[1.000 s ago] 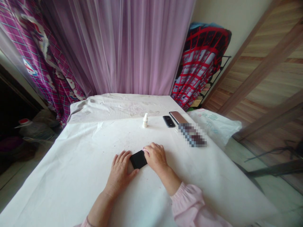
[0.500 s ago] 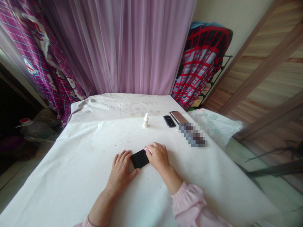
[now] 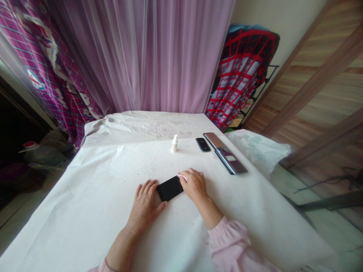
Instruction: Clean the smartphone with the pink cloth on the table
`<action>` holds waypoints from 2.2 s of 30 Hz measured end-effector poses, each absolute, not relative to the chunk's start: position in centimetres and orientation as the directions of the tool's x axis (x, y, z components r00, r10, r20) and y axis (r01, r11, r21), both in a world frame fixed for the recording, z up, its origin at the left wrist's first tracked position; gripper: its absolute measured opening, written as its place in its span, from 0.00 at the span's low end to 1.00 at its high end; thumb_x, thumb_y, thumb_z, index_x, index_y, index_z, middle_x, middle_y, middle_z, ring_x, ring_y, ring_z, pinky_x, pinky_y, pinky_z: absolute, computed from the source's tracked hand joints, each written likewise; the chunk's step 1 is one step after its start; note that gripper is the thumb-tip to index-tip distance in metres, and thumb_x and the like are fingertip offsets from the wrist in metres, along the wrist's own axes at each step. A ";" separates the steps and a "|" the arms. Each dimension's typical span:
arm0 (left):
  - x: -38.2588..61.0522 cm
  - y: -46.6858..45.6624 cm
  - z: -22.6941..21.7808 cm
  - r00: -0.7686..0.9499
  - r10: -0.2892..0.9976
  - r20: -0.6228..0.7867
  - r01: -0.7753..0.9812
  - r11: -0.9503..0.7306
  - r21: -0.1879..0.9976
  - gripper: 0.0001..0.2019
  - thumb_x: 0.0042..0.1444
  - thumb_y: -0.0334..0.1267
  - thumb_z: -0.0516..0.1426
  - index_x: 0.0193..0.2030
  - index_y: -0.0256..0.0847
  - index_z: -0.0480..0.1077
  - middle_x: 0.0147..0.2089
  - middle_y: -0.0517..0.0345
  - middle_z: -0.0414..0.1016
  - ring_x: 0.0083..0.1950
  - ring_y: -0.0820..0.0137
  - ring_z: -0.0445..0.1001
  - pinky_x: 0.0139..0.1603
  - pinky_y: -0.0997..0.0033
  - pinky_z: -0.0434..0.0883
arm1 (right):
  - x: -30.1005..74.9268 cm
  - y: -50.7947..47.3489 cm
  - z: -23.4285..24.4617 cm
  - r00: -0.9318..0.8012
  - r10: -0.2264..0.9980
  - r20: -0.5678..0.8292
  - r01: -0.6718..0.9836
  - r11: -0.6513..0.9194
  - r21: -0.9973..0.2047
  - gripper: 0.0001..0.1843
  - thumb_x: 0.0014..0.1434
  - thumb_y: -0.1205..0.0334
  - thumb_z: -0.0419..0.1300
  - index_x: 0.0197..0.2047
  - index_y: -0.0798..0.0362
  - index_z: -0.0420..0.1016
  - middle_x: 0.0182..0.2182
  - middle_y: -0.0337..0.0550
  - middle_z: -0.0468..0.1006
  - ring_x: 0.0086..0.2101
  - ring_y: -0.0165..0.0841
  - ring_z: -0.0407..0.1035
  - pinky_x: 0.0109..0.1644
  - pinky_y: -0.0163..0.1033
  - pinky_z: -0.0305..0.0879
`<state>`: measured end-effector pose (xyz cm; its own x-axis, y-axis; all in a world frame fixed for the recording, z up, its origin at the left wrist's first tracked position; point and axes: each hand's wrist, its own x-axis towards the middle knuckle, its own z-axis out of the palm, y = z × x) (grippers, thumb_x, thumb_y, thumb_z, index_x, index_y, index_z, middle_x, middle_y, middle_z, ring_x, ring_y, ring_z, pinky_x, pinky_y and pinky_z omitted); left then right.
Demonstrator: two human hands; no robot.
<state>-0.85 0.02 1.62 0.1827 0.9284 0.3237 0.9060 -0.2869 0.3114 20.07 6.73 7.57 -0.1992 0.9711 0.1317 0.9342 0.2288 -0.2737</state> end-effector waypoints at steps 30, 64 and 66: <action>-0.6 0.0 1.4 0.172 0.926 0.337 0.900 -0.286 0.328 0.27 0.54 0.48 0.60 0.60 0.43 0.64 0.62 0.43 0.69 0.66 0.50 0.64 0.65 0.42 0.57 | 18.2 5.8 7.2 -0.273 0.949 0.157 0.909 0.308 -0.280 0.11 0.65 0.62 0.55 0.43 0.44 0.79 0.39 0.43 0.78 0.42 0.35 0.69 0.46 0.40 0.54; -0.8 0.1 1.3 0.190 0.922 0.337 0.910 -0.294 0.292 0.28 0.54 0.49 0.60 0.59 0.41 0.64 0.63 0.43 0.69 0.65 0.49 0.64 0.65 0.41 0.58 | 17.8 5.5 7.2 -0.298 0.939 0.174 0.893 0.339 -0.296 0.10 0.65 0.61 0.56 0.42 0.43 0.80 0.38 0.40 0.78 0.42 0.34 0.70 0.44 0.40 0.53; -0.8 0.1 1.3 0.190 0.920 0.343 0.908 -0.297 0.294 0.28 0.55 0.49 0.60 0.59 0.41 0.64 0.62 0.43 0.70 0.65 0.50 0.64 0.65 0.41 0.58 | 18.2 5.7 7.3 -0.284 0.945 0.165 0.900 0.322 -0.294 0.10 0.65 0.60 0.56 0.42 0.43 0.80 0.38 0.40 0.78 0.41 0.34 0.70 0.44 0.40 0.53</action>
<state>-0.80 0.06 1.31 0.1900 0.9199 0.3430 0.9083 -0.2973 0.2943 18.22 5.68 7.27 -0.2839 0.9446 0.1649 0.9001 0.3218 -0.2937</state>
